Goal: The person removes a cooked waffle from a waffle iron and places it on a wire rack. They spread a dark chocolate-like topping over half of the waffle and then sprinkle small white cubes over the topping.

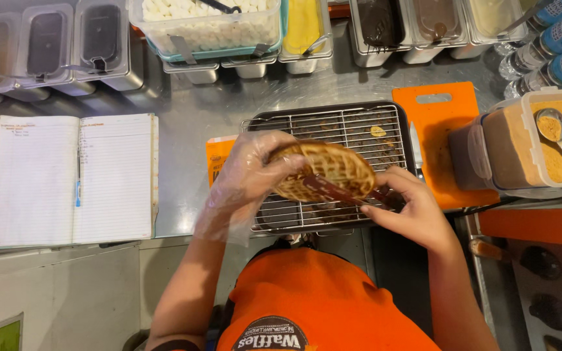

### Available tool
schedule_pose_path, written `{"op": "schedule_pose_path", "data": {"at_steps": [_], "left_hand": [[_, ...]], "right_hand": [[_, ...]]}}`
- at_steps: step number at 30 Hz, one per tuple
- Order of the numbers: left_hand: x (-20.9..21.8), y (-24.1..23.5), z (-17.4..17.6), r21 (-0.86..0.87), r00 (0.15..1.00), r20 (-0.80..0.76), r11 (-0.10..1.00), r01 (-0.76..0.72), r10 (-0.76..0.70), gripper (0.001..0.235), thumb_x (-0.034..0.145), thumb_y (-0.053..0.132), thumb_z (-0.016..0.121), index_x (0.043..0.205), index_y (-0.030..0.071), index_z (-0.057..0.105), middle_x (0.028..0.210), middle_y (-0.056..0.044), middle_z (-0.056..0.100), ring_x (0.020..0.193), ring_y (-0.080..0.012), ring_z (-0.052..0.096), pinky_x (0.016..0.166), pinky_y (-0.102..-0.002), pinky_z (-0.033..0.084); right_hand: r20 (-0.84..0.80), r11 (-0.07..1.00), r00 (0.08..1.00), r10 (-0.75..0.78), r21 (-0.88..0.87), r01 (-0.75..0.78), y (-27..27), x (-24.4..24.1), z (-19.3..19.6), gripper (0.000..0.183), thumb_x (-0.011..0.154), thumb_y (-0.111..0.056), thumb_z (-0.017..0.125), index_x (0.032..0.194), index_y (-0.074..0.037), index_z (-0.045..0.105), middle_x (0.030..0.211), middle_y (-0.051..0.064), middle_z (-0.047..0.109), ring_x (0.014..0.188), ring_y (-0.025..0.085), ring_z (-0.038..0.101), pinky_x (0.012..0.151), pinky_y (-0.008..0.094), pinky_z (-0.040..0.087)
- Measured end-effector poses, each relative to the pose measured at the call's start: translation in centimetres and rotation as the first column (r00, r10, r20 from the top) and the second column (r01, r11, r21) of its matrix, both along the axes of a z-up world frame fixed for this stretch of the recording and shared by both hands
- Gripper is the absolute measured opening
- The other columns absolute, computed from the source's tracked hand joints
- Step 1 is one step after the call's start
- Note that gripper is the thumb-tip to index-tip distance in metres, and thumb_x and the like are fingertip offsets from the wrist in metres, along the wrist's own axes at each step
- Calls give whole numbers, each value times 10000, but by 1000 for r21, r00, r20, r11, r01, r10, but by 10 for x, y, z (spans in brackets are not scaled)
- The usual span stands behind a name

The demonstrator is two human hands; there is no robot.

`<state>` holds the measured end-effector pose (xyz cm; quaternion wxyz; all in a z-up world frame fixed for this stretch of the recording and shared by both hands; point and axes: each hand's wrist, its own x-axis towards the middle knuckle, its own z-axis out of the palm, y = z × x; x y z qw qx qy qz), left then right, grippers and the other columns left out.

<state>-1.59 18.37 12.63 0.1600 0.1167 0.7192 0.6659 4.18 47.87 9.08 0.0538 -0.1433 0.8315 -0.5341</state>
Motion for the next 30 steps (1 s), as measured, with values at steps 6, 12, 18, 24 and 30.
{"op": "schedule_pose_path", "data": {"at_steps": [6, 12, 18, 24, 30], "left_hand": [[-5, 7, 22, -414, 681, -664, 910, 8, -308, 254, 904, 275, 732, 1036, 61, 766, 1166, -164, 723, 1082, -312, 701, 966, -462, 527], [2, -10, 6, -277, 830, -533, 892, -357, 166, 296, 973, 265, 674, 1174, 57, 737, 1338, -197, 677, 1266, -329, 670, 1095, -431, 524], [-8, -7, -41, -425, 867, -496, 859, -285, 42, 636, 900, 284, 777, 1392, -43, 543, 1352, -324, 602, 1232, -442, 594, 1029, -514, 456], [-14, 18, -94, 149, 982, 99, 973, -176, 163, 336, 1007, 170, 681, 1251, -60, 653, 1141, -207, 690, 958, -209, 628, 828, -336, 553], [-9, 19, -111, -100, 888, 203, 911, -400, 412, 243, 990, 205, 659, 1018, -37, 662, 900, -119, 743, 779, -170, 667, 671, -311, 547]], "right_hand": [[-182, 977, 983, 28, 211, 11, -17, -4, 0, 298, 778, -143, 817, 1035, -23, 724, 825, 76, 611, 788, 227, 581, 691, 349, 475], [-592, 745, 788, -172, 445, 497, 31, -13, 10, 162, 895, -27, 790, 1043, -12, 725, 914, 134, 630, 914, 336, 574, 820, 424, 461], [-119, 944, 939, -322, 29, 327, 26, -11, -27, 163, 889, -101, 798, 1010, -21, 725, 912, 54, 639, 837, 133, 589, 703, 298, 463], [78, 982, 981, -178, 77, 172, 18, -15, -51, 289, 839, -177, 816, 1069, -13, 757, 948, 54, 670, 840, 145, 617, 659, 299, 478], [-53, 838, 925, -376, 408, 364, 52, 11, -58, 364, 843, -218, 832, 1136, -25, 733, 984, 96, 683, 891, 204, 695, 765, 309, 541]]}}
